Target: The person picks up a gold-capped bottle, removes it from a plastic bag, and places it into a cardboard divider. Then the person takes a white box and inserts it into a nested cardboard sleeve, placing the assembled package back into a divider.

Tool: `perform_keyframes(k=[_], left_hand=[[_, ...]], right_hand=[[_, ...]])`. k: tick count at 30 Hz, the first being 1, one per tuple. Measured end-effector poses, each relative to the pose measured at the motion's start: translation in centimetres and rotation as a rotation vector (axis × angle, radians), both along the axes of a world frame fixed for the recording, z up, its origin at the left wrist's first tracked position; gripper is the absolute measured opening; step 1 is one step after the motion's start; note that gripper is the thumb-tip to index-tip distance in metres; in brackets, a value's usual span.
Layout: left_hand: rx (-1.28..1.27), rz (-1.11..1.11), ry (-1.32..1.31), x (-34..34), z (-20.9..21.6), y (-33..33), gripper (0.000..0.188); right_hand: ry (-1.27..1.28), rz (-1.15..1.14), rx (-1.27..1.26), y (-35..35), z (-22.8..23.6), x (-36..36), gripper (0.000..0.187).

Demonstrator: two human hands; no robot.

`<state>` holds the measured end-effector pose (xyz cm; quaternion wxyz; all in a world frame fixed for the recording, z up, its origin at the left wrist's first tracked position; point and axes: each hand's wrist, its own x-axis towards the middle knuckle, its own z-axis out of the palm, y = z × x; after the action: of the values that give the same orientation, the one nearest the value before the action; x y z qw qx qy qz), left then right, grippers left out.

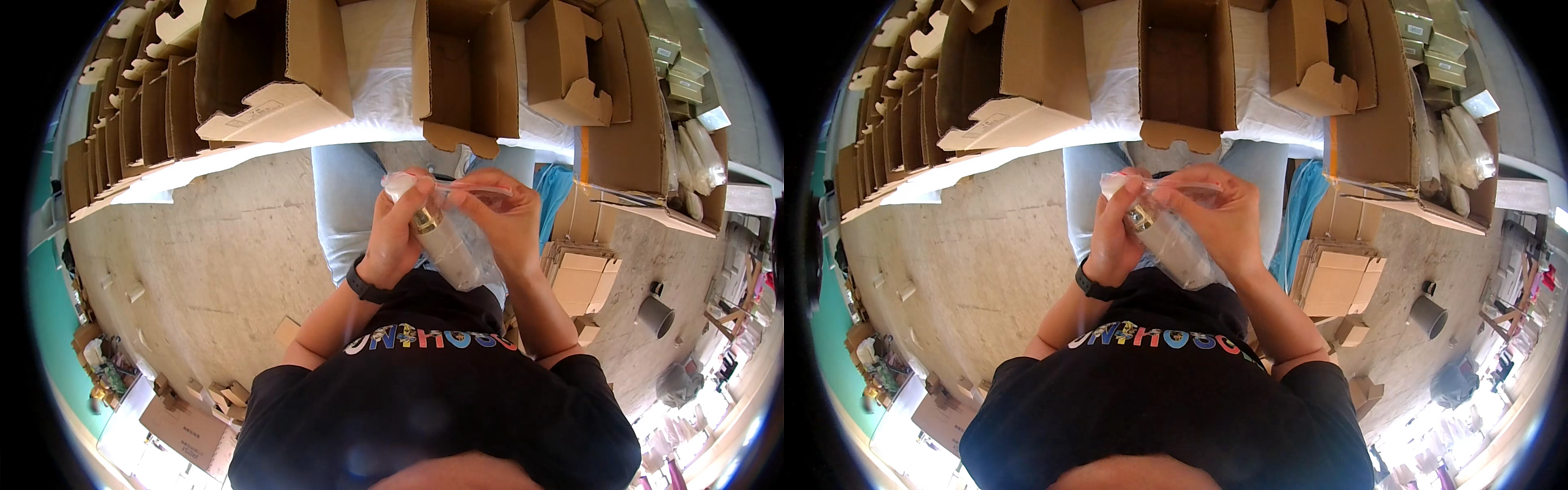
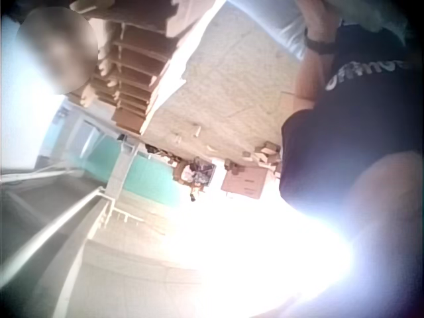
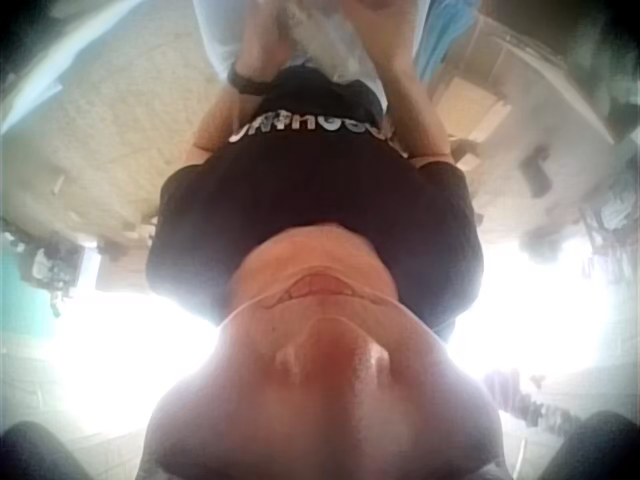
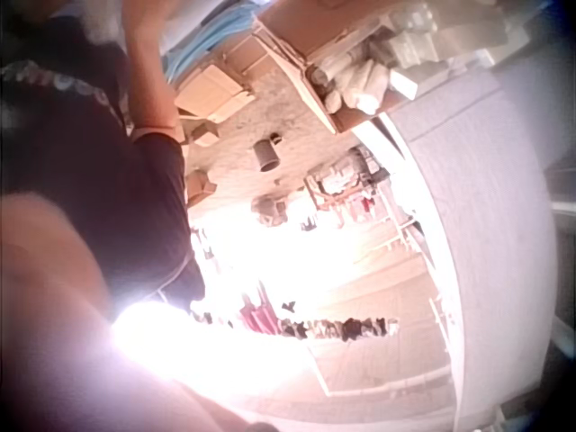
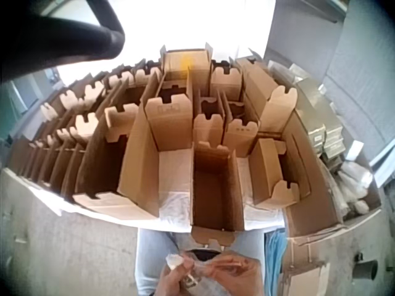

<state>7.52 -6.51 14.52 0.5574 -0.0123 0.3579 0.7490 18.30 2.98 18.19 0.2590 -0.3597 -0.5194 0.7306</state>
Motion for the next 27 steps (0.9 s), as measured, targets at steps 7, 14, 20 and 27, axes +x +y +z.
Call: perform_keyframes(k=[7,14,20,27], left_hand=[[-0.032,0.036,-0.009,0.1,0.5,0.2,0.011],[0.027,0.013,-0.001,-0.2,0.3,0.1,0.01],[0.172,-0.013,0.034,-0.6,-0.6,-0.3,0.013],[0.124,-0.009,-0.004,-0.1,-0.8,0.0,0.015]], right_hand=[[-0.032,-0.002,-0.076,0.0,0.2,-0.3,0.01],[-0.035,-0.011,0.127,-0.3,0.0,-0.3,0.007],[-0.031,0.004,0.137,-0.1,0.7,0.3,0.005],[-0.022,-0.015,0.207,-0.3,0.1,1.0,0.007]])
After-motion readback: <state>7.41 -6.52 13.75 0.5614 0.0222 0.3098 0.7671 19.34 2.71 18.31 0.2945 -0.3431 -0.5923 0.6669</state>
